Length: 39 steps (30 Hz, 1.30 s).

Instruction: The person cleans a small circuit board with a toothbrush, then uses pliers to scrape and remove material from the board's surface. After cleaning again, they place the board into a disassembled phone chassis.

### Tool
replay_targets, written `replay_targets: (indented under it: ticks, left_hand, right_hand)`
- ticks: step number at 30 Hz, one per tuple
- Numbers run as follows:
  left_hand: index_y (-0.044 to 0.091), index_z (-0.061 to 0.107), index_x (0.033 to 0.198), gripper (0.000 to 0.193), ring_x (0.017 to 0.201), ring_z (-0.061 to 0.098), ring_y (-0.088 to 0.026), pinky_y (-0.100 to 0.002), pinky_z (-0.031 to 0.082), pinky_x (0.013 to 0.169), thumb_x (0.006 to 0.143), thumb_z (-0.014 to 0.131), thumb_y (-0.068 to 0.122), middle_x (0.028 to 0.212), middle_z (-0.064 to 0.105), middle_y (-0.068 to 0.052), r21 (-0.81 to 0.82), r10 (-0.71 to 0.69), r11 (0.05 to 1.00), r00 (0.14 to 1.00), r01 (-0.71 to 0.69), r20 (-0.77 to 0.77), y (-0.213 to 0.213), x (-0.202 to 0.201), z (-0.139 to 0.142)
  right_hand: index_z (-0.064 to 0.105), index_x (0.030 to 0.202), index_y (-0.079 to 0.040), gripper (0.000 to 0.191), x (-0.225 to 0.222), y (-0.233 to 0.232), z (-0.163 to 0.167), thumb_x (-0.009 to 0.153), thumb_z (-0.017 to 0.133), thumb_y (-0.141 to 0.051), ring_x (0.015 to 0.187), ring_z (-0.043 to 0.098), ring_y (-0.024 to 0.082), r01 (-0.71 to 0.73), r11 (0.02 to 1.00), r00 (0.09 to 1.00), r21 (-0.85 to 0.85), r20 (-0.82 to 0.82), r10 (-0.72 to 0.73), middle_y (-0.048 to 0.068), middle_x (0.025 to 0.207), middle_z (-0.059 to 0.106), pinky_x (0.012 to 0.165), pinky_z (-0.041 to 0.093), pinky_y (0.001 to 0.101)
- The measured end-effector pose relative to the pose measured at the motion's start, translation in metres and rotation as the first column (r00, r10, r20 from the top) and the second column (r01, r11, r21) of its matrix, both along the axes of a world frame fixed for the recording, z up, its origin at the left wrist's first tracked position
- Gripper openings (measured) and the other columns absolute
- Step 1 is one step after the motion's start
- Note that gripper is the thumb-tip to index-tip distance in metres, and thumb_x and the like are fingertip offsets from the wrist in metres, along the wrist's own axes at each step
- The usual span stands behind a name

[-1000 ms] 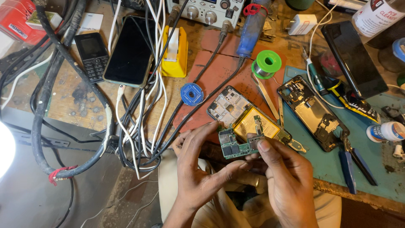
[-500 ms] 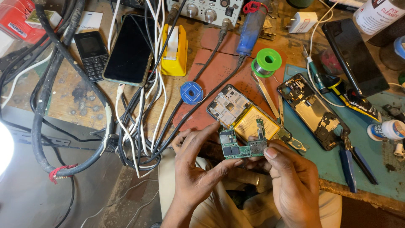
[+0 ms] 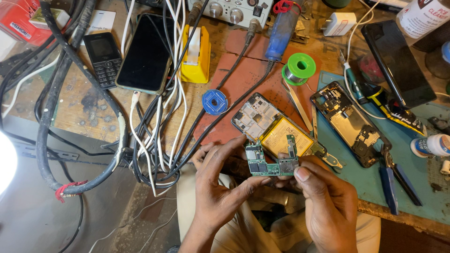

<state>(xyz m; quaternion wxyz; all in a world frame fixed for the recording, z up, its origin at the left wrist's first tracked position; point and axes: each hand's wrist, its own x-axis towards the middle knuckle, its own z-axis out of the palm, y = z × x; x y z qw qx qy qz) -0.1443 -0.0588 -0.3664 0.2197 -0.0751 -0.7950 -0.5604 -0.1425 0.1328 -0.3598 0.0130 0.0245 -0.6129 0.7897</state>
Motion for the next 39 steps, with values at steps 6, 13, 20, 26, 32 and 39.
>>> replay_targets:
  ticks: [6, 13, 20, 26, 32, 39]
  left_hand:
    - [0.003, 0.065, 0.131, 0.071, 0.094, 0.066, -0.017, -0.035, 0.037, 0.104, 0.071, 0.093, 0.028, 0.098, 0.072, -0.002, -0.008, 0.01, 1.0, 1.0, -0.01, 0.008, -0.001, 0.0, -0.001]
    - [0.004, 0.066, 0.131, 0.072, 0.094, 0.064, -0.017, -0.036, 0.036, 0.105, 0.07, 0.094, 0.028, 0.097, 0.07, -0.001, -0.019, 0.009, 1.0, 1.0, -0.009, -0.001, -0.001, -0.001, -0.002]
    - [0.003, 0.066, 0.134, 0.074, 0.095, 0.065, -0.016, -0.035, 0.037, 0.105, 0.071, 0.094, 0.029, 0.099, 0.07, -0.002, 0.005, 0.0, 1.0, 1.0, 0.0, 0.021, 0.001, 0.0, -0.002]
    - [0.003, 0.066, 0.136, 0.078, 0.098, 0.067, -0.016, -0.036, 0.036, 0.107, 0.069, 0.094, 0.031, 0.101, 0.072, -0.002, -0.043, 0.004, 0.999, 1.0, -0.002, 0.028, 0.0, -0.001, -0.002]
    - [0.005, 0.066, 0.137, 0.075, 0.11, 0.071, -0.017, -0.041, 0.031, 0.116, 0.072, 0.091, 0.034, 0.108, 0.076, -0.002, -0.056, -0.045, 0.997, 0.998, 0.046, 0.033, -0.004, 0.0, -0.003]
    - [0.007, 0.064, 0.139, 0.073, 0.129, 0.066, -0.024, -0.042, 0.028, 0.121, 0.07, 0.076, 0.03, 0.129, 0.071, -0.009, -0.083, -0.121, 0.989, 0.992, 0.12, -0.014, -0.008, 0.0, -0.002]
  right_hand:
    - [0.068, 0.112, 0.018, 0.029, 0.0, -0.004, 0.004, 0.103, 0.055, -0.006, 0.091, 0.065, 0.024, 0.013, 1.0, 1.0, 0.023, 0.01, -0.013, 0.021, 0.102, 0.069, 0.083, 0.054, 0.039]
    - [0.068, 0.111, 0.018, 0.028, 0.001, -0.001, -0.003, 0.104, 0.055, -0.006, 0.091, 0.065, 0.024, 0.013, 1.0, 1.0, 0.001, 0.017, -0.013, 0.021, 0.101, 0.069, 0.084, 0.054, 0.0396]
    - [0.066, 0.116, 0.019, 0.029, -0.003, 0.003, -0.014, 0.101, 0.056, -0.004, 0.093, 0.068, 0.026, 0.055, 0.993, 0.996, -0.105, 0.071, -0.048, 0.023, 0.105, 0.071, 0.09, 0.055, 0.0422]
    - [0.065, 0.123, 0.02, 0.034, -0.005, -0.001, -0.006, 0.105, 0.056, -0.007, 0.097, 0.067, 0.028, 0.032, 0.983, 0.999, -0.181, 0.049, -0.024, 0.026, 0.111, 0.07, 0.093, 0.055, 0.0456]
    - [0.065, 0.125, 0.011, 0.045, -0.003, -0.006, 0.001, 0.103, 0.048, -0.025, 0.111, 0.07, 0.025, -0.144, 0.972, 0.965, -0.184, 0.193, 0.179, 0.019, 0.119, 0.074, 0.1, 0.053, 0.0405]
    - [0.071, 0.123, 0.004, 0.032, -0.005, 0.005, -0.006, 0.091, 0.072, -0.001, 0.093, 0.07, 0.016, -0.185, 0.98, 0.953, 0.069, 0.255, 0.162, 0.013, 0.103, 0.076, 0.082, 0.057, 0.0303]
